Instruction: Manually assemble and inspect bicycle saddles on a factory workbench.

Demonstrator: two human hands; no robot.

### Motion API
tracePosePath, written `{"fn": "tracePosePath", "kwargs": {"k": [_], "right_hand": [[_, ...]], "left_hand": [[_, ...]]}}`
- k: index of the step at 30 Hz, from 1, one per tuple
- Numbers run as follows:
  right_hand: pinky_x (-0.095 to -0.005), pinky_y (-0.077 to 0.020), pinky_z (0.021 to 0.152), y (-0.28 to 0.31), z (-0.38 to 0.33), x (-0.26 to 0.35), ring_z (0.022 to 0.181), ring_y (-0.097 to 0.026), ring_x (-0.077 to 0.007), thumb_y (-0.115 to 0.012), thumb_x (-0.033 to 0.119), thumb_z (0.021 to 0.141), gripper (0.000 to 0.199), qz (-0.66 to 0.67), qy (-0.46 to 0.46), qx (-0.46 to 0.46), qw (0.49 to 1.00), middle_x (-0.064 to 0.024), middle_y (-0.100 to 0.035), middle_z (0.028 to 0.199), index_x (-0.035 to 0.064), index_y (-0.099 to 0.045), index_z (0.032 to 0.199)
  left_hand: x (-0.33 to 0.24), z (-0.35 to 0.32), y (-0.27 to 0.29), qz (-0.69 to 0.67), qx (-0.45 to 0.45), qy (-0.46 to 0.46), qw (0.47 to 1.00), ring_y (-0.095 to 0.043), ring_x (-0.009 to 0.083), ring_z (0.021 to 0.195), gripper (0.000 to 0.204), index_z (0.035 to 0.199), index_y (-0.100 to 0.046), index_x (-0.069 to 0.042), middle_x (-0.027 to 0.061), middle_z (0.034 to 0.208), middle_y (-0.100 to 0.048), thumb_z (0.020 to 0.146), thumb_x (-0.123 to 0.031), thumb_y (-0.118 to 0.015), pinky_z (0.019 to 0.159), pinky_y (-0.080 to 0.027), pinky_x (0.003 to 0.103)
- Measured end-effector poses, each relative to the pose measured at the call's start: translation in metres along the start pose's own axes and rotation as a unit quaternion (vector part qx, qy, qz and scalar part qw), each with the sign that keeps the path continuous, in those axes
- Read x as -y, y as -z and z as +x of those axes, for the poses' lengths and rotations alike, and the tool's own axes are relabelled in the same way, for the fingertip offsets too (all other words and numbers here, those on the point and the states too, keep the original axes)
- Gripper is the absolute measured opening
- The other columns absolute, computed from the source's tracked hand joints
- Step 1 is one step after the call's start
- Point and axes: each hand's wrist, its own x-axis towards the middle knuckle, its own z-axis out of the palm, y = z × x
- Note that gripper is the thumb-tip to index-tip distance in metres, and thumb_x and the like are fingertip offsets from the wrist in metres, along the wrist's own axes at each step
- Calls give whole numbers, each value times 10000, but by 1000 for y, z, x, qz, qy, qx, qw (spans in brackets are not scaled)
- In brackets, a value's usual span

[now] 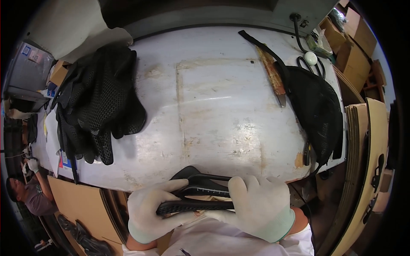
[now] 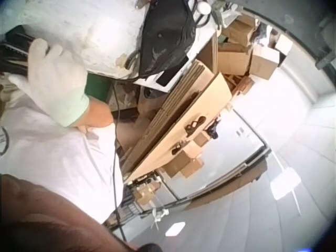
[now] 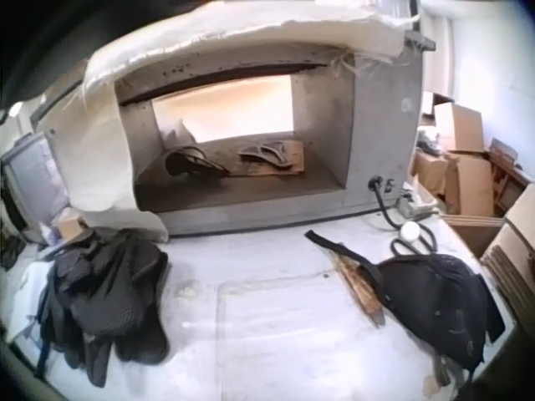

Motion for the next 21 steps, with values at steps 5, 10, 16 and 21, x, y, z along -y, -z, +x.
{"fn": "tracePosePath", "kwargs": {"k": [5, 10, 16, 21], "right_hand": [[-344, -432, 423, 5, 2, 3, 503, -561, -195, -756, 704, 765, 606, -4, 4, 7, 1000, -38, -533, 653, 132, -561, 809], [-360, -399, 431, 1, 2, 6, 493, -538, -208, -743, 678, 791, 582, -5, 7, -18, 1000, -36, -505, 640, 134, -537, 785], [-336, -361, 433, -7, -6, 2, 455, -521, -198, -708, 793, 765, 684, -16, 19, -53, 998, -21, -489, 611, 124, -565, 744], [-351, -378, 428, -9, -5, 3, 460, -524, -202, -737, 743, 760, 640, -5, 13, -52, 999, -21, -481, 613, 133, -545, 754]], "left_hand": [[2, -9, -6, 3, -18, 55, 998, -776, 253, 737, 395, 822, -784, 40, 170, 963, -807, 609, -218, -995, 668, -578, 277], [9, -15, -17, 4, -94, 35, 995, -778, 253, 726, 402, 780, -761, 44, 182, 920, -804, 592, -216, -1003, 671, -578, 274], [9, -5, -3, -60, 7, 48, 997, -783, 257, 735, 394, 748, -743, 40, 213, 954, -800, 618, -228, -1001, 666, -578, 278], [10, -9, -10, -48, -52, 39, 997, -767, 268, 712, 370, 772, -774, 32, 198, 987, -802, 642, -246, -980, 658, -577, 286]]}}
